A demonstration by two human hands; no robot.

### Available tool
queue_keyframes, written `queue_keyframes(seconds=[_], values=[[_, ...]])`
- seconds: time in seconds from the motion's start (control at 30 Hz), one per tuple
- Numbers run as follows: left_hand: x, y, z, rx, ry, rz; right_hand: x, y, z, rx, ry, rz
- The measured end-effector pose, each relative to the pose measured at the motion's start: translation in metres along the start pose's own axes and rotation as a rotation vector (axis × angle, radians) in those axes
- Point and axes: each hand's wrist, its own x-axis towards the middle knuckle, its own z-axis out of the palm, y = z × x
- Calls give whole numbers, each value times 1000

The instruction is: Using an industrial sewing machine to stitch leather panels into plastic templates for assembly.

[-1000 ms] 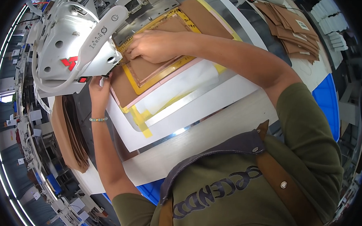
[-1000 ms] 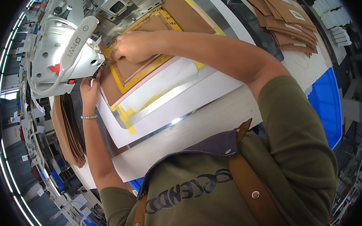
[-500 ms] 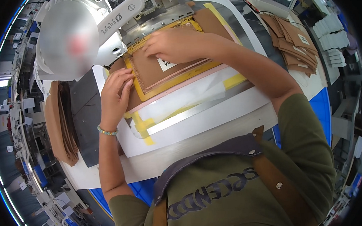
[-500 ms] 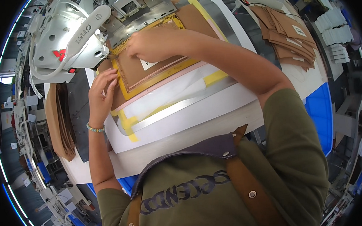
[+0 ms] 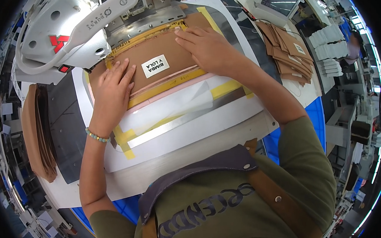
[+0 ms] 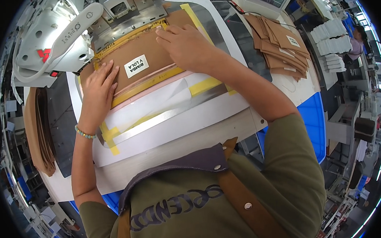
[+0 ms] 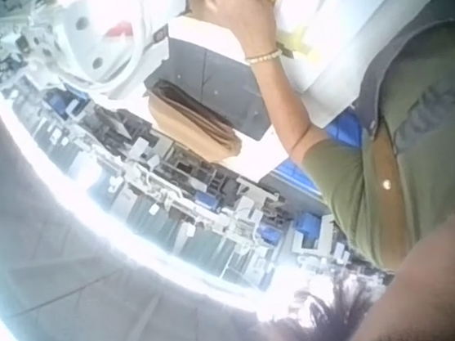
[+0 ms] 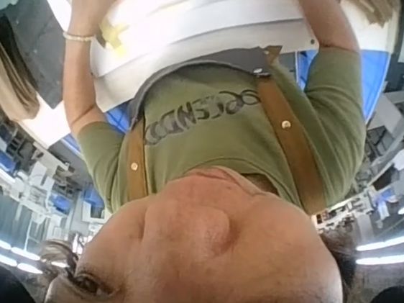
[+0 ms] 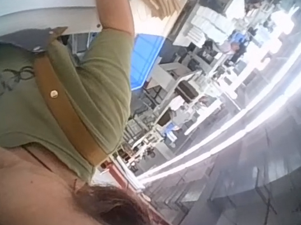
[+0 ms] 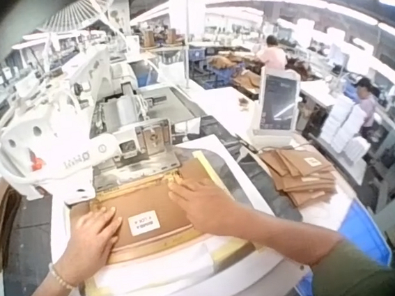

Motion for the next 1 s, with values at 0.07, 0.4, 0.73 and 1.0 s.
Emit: queue_keyframes(seconds=[0.07,0.4,0.73,1.0], values=[[-1,0,-1,-3,-7,-4,4,2,1,-2,-52,3],[0,-1,1,-30,8,2,10,-1,1,-29,-35,-7],[1,-2,0,-17,72,35,25,0,-14,20,-290,73],[3,1,3,32,74,30,26,7,-12,54,-267,60]])
